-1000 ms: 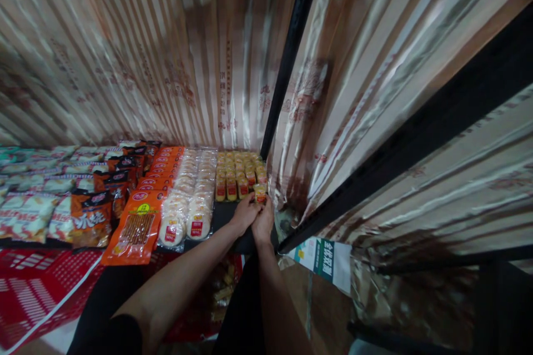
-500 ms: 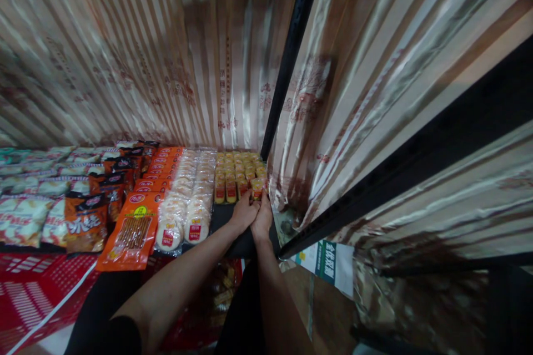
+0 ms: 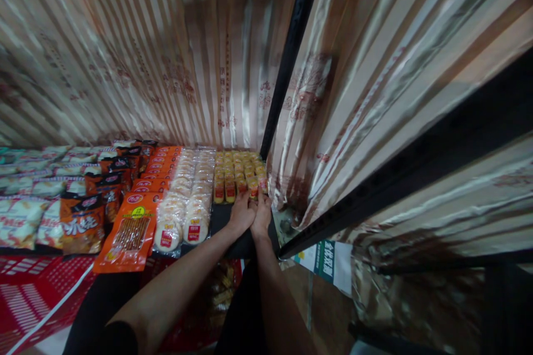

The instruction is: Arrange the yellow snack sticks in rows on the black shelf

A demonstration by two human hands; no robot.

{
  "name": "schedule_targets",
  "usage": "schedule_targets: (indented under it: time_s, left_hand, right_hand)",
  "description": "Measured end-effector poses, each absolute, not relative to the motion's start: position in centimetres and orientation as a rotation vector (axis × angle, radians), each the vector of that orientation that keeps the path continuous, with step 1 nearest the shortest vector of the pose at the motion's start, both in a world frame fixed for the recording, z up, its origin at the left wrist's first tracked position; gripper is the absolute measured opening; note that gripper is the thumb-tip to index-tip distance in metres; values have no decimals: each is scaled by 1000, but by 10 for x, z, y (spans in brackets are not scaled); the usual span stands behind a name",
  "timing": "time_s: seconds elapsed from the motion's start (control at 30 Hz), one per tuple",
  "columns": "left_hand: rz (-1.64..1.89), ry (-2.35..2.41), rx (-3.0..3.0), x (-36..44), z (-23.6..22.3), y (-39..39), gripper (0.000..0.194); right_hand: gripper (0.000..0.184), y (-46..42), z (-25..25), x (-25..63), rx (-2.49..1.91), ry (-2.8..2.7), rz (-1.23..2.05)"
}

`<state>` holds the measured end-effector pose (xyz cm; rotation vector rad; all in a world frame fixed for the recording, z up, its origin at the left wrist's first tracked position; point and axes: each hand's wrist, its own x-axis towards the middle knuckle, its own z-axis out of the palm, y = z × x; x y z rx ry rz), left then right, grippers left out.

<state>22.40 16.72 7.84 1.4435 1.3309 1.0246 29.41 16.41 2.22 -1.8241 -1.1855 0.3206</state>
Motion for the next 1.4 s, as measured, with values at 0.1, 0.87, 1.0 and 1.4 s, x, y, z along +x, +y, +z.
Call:
schedule_targets:
  time_s: [0.1, 0.87, 1.0, 1.4]
  left_hand:
    - [970, 1363, 1511, 222, 77, 169, 35]
    - [620, 1528, 1967, 216, 66, 175, 45]
    - [617, 1536, 2018, 217, 67, 172, 44]
    - [679, 1502, 2193, 216, 71, 166, 37]
  right_hand:
    - [55, 164, 24, 294, -1831, -1213, 332]
    - [51, 162, 16, 291, -1732, -1193, 344]
    - [53, 162, 13, 292, -1711, -1205, 338]
    - [48, 160, 15, 292, -1661, -1155, 361]
